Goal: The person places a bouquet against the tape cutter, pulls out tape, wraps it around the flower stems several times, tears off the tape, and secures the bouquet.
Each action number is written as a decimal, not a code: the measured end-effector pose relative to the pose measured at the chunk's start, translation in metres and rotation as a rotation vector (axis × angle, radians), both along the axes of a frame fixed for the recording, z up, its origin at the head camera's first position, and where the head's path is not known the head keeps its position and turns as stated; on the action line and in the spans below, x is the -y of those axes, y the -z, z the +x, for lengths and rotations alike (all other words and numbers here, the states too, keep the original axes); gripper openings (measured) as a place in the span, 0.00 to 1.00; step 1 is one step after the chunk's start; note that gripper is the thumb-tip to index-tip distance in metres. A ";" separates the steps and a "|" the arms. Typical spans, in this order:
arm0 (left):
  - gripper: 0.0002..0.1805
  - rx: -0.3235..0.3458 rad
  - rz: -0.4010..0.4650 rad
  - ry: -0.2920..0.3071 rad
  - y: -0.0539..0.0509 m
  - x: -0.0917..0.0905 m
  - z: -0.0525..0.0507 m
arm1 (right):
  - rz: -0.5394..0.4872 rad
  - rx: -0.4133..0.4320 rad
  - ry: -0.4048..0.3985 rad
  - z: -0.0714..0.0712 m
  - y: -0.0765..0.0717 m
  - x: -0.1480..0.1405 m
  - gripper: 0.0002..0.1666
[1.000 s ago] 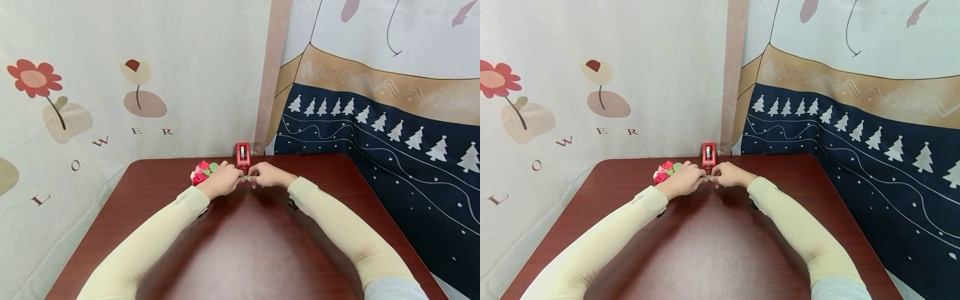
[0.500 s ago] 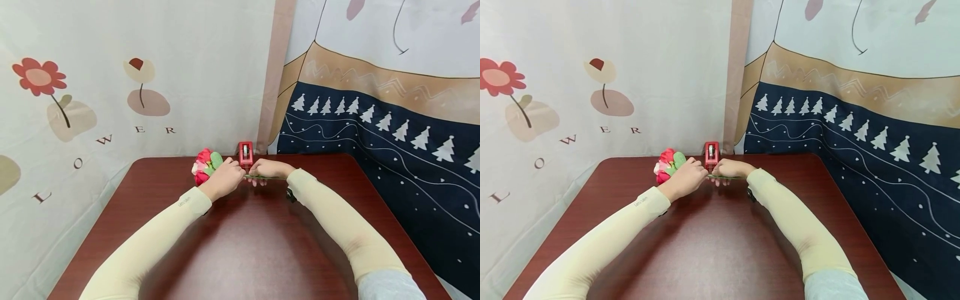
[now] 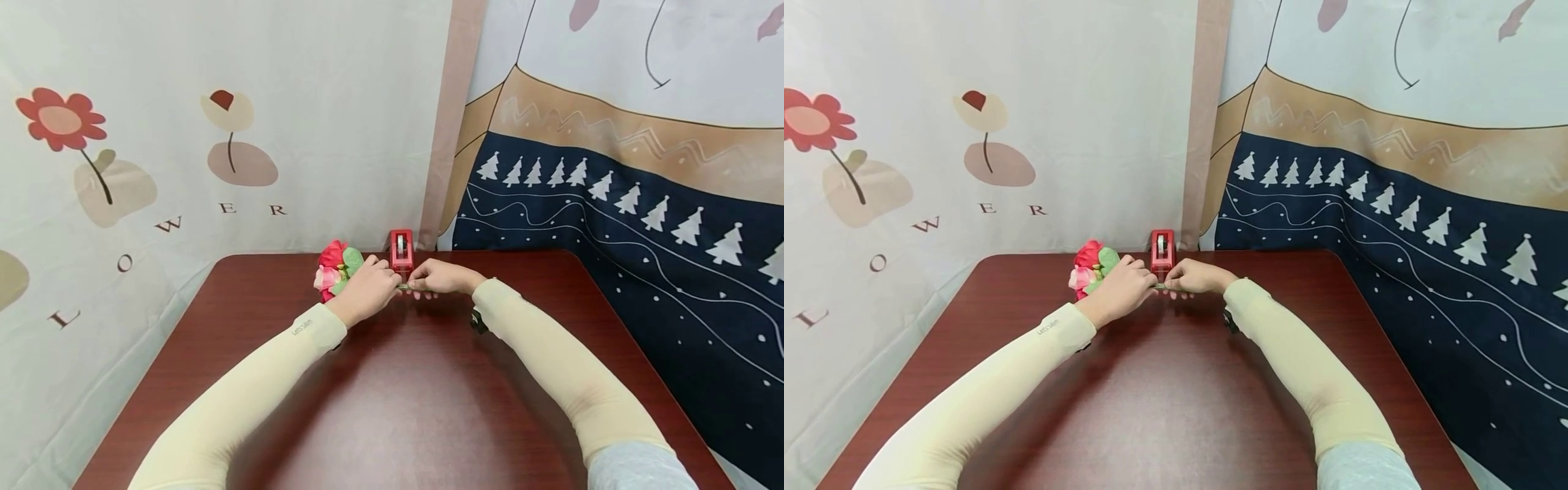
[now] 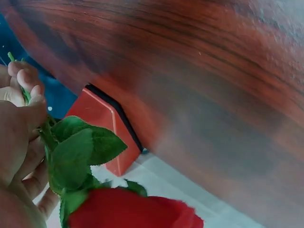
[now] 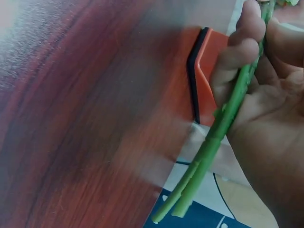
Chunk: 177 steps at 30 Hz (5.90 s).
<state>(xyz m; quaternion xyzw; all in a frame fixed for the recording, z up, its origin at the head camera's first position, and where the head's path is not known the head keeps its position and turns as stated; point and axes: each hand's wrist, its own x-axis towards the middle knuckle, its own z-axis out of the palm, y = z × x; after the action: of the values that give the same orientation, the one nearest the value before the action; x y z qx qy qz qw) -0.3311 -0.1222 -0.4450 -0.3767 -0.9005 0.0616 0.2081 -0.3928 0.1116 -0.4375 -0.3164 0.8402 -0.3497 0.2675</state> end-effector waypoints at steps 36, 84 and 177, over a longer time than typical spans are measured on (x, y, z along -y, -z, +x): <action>0.13 0.692 -0.028 -0.208 -0.049 -0.012 -0.025 | -0.063 -0.361 0.164 0.018 0.021 0.010 0.12; 0.11 0.372 0.106 -0.213 -0.019 -0.004 -0.014 | -0.014 -0.309 0.155 0.007 0.019 0.006 0.14; 0.13 0.543 0.152 -0.148 -0.022 0.004 -0.022 | -0.156 -0.087 0.509 0.000 0.009 0.026 0.26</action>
<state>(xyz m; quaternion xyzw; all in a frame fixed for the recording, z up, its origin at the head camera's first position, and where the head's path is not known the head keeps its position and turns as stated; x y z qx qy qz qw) -0.3528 -0.1261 -0.4225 -0.2962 -0.9503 -0.0940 -0.0179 -0.3929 0.0858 -0.4461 -0.1295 0.8741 -0.4553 0.1095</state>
